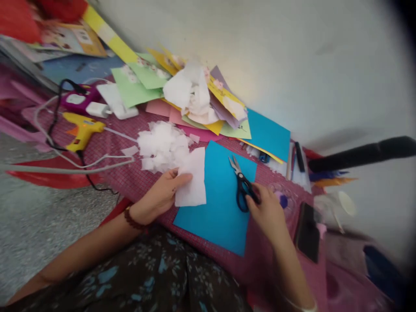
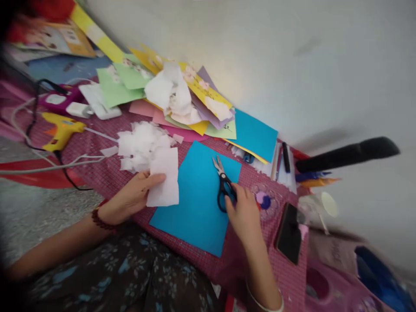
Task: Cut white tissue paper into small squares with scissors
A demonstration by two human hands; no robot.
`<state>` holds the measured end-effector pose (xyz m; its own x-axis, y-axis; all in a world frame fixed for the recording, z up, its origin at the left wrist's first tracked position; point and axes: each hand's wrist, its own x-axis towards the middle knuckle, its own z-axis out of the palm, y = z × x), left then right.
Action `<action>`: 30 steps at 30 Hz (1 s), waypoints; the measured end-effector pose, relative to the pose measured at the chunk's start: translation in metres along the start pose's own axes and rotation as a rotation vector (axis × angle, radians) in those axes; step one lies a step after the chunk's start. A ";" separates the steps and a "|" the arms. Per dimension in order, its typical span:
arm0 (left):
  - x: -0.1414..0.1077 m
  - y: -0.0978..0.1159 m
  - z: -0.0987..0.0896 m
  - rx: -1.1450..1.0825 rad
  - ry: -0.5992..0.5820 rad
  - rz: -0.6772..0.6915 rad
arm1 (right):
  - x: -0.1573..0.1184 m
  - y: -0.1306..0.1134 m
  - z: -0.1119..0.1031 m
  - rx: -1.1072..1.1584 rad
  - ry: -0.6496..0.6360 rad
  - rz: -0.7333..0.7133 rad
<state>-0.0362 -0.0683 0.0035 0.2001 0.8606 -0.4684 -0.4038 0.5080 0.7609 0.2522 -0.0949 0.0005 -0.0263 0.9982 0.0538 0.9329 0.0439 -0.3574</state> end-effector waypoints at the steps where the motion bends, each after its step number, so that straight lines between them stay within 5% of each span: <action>1: -0.001 -0.002 -0.004 -0.123 0.014 -0.016 | 0.000 0.008 0.006 -0.050 -0.008 0.000; 7: -0.009 -0.003 -0.009 -0.314 -0.072 -0.092 | -0.005 0.019 0.015 -0.157 -0.061 0.009; 19: -0.001 0.001 -0.004 -0.183 -0.115 -0.059 | 0.013 0.009 0.007 -0.180 -0.124 0.083; 25: 0.007 -0.002 0.005 -0.166 -0.139 -0.048 | 0.011 0.018 -0.021 0.341 -0.336 0.216; 30: 0.014 -0.010 0.022 -0.254 -0.169 -0.068 | -0.052 0.024 -0.033 0.958 -0.489 0.160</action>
<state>-0.0094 -0.0607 -0.0009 0.3718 0.8295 -0.4169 -0.5898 0.5578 0.5839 0.2884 -0.1471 0.0201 -0.2677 0.8939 -0.3595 0.2763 -0.2862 -0.9174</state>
